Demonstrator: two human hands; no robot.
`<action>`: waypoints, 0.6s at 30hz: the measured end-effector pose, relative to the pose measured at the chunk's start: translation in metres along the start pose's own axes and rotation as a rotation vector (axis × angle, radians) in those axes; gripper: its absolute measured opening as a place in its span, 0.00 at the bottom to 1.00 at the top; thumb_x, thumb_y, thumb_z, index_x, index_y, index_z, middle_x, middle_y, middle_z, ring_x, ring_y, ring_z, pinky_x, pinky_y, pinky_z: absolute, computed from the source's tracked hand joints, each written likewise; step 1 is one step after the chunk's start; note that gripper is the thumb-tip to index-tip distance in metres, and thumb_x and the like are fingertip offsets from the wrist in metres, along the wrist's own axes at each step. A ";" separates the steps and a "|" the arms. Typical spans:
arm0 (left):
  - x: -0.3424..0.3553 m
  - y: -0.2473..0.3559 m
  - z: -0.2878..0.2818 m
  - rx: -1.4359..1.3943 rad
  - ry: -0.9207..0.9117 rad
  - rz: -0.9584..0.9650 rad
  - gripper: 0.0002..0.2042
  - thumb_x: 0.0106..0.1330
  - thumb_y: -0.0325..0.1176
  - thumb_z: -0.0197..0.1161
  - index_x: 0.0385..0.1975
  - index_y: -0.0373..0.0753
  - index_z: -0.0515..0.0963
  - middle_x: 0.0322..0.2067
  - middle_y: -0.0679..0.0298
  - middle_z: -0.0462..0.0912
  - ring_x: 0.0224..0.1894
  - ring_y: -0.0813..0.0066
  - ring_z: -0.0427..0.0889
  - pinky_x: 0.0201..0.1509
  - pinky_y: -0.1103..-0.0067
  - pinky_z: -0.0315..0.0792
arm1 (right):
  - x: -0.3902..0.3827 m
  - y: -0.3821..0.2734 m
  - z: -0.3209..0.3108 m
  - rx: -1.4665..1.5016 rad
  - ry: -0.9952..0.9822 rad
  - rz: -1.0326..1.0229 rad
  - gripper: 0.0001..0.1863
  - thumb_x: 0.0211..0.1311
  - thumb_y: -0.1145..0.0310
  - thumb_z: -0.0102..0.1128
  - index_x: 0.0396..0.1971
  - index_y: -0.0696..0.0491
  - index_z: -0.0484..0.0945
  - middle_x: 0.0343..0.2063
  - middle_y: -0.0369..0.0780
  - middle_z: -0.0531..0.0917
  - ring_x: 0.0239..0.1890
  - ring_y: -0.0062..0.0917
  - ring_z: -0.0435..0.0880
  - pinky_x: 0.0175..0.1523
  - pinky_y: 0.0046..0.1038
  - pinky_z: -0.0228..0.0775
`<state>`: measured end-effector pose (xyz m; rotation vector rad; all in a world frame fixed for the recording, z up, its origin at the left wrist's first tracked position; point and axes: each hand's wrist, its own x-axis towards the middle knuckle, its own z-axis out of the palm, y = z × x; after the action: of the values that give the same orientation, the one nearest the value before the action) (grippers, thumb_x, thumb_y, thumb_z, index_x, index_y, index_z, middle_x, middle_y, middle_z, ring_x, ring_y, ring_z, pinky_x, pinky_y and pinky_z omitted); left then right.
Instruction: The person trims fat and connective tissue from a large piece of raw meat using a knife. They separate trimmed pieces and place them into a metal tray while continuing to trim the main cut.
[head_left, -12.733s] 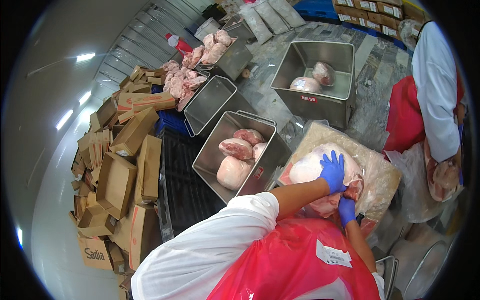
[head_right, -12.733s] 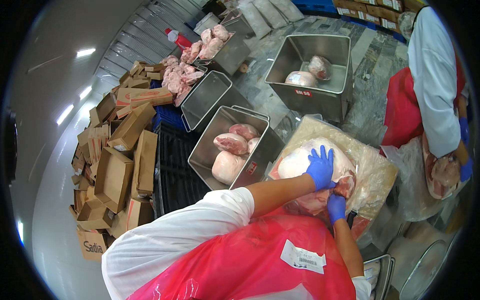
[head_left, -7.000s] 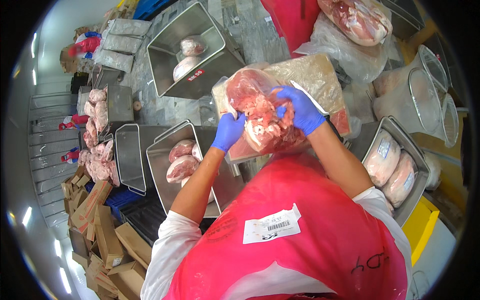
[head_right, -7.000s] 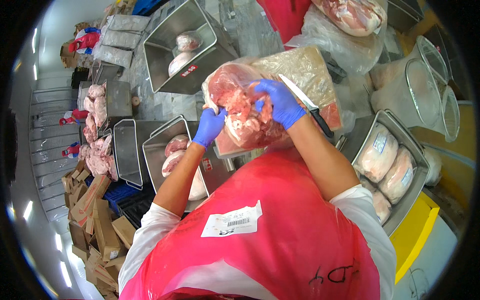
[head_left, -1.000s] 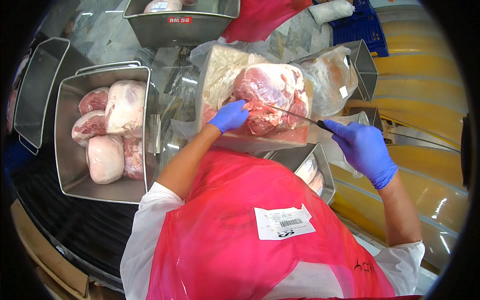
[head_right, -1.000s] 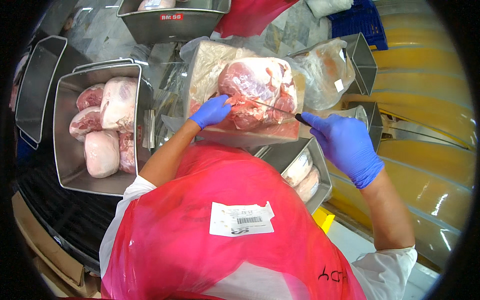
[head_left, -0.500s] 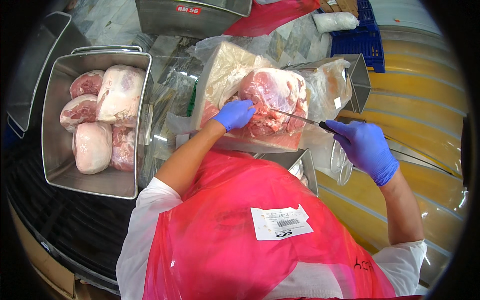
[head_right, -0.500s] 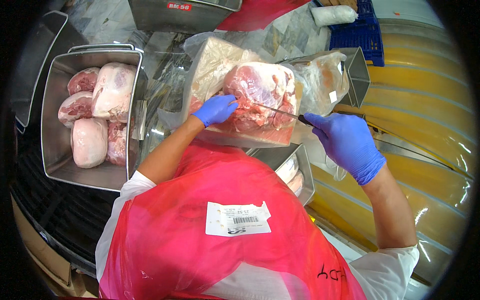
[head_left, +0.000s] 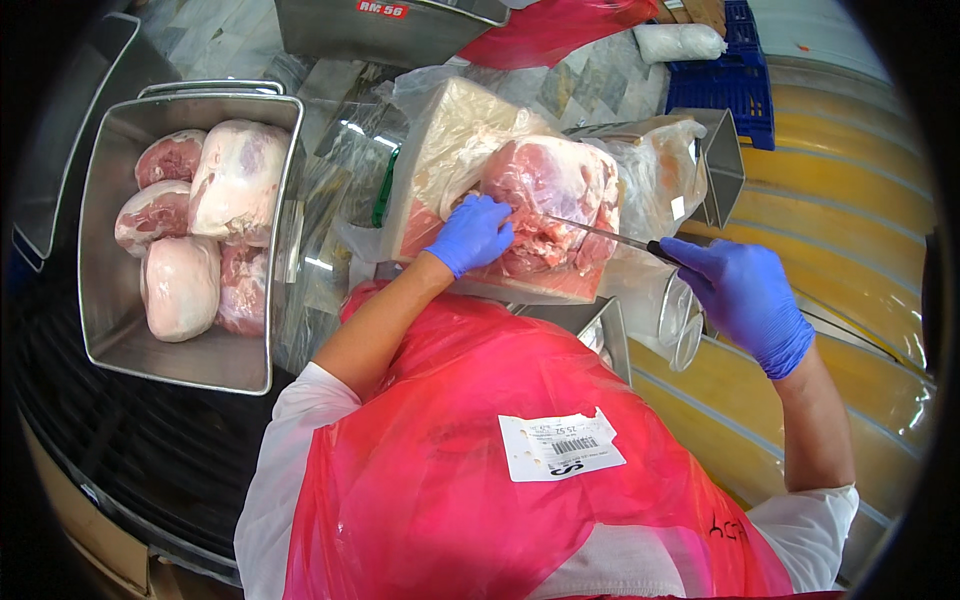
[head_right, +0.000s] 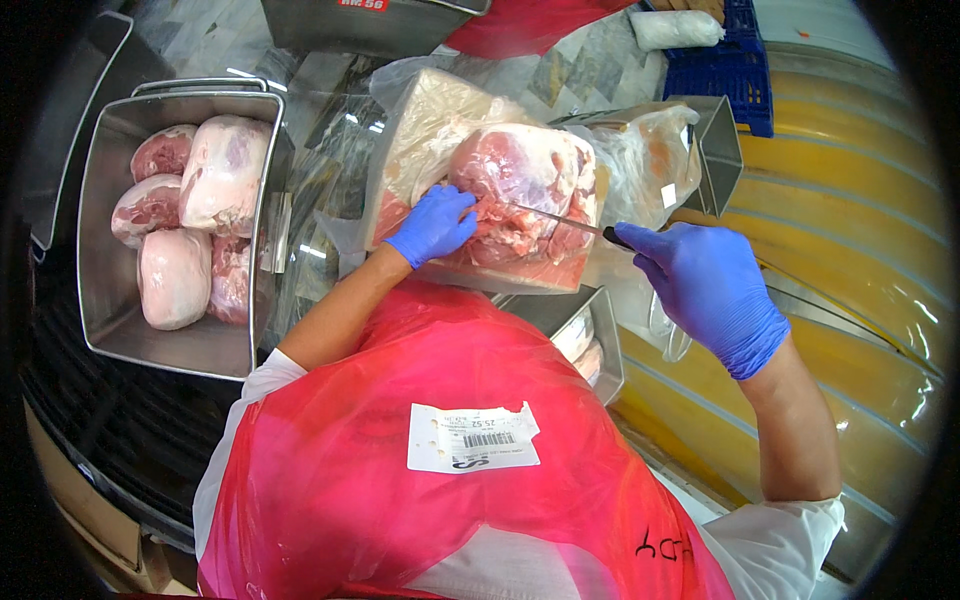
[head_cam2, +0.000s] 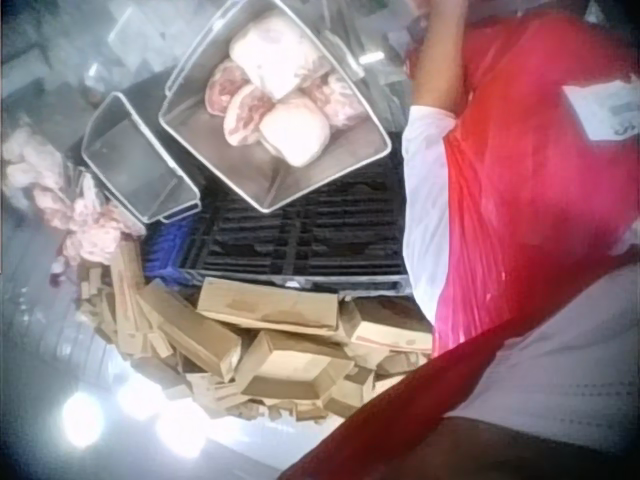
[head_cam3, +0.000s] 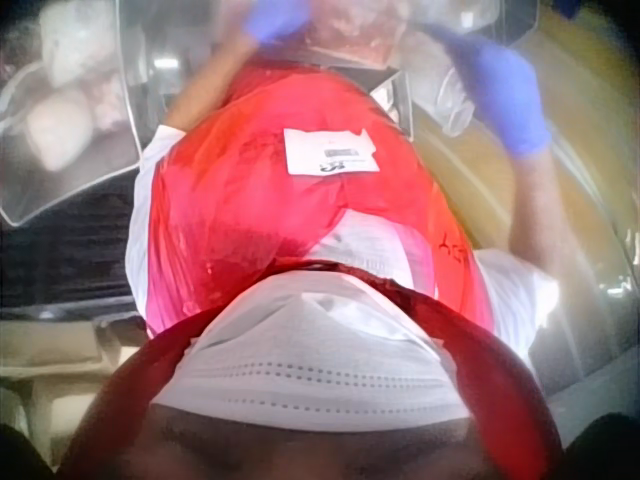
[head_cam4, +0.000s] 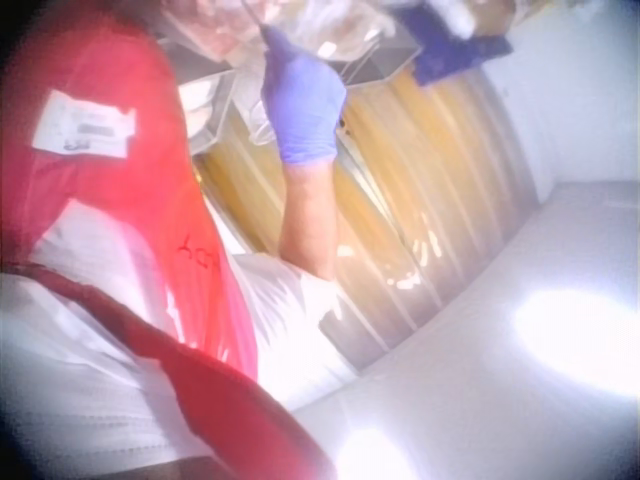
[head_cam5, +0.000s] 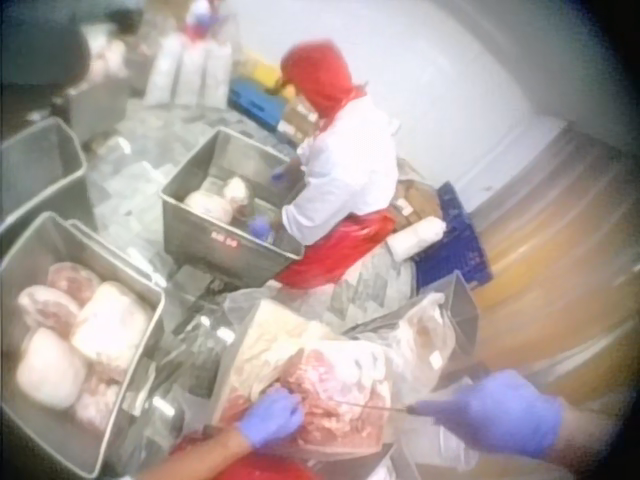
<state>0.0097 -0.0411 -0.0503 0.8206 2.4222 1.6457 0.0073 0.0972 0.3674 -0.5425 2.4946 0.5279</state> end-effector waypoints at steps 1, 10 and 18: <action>0.000 0.001 0.000 -0.010 -0.008 0.004 0.11 0.67 0.41 0.61 0.34 0.39 0.79 0.34 0.48 0.82 0.41 0.43 0.79 0.50 0.54 0.72 | 0.000 0.000 0.000 -0.009 -0.008 0.010 0.16 0.66 0.63 0.66 0.54 0.41 0.86 0.26 0.43 0.84 0.29 0.40 0.85 0.34 0.42 0.75; -0.002 0.000 0.002 -0.061 0.064 -0.014 0.10 0.66 0.39 0.61 0.36 0.38 0.78 0.37 0.47 0.80 0.44 0.43 0.78 0.52 0.54 0.72 | 0.021 0.009 -0.012 0.004 -0.073 -0.005 0.15 0.65 0.63 0.67 0.52 0.42 0.88 0.27 0.46 0.85 0.30 0.44 0.85 0.36 0.43 0.76; -0.001 -0.001 -0.002 -0.052 0.010 -0.022 0.09 0.65 0.38 0.61 0.35 0.39 0.78 0.35 0.48 0.80 0.43 0.43 0.78 0.52 0.55 0.72 | 0.024 0.014 -0.018 0.018 -0.122 0.005 0.16 0.63 0.64 0.69 0.51 0.43 0.88 0.29 0.46 0.86 0.30 0.44 0.85 0.36 0.42 0.76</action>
<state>0.0099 -0.0432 -0.0507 0.7770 2.3753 1.7017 -0.0257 0.0946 0.3713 -0.4824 2.3833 0.5245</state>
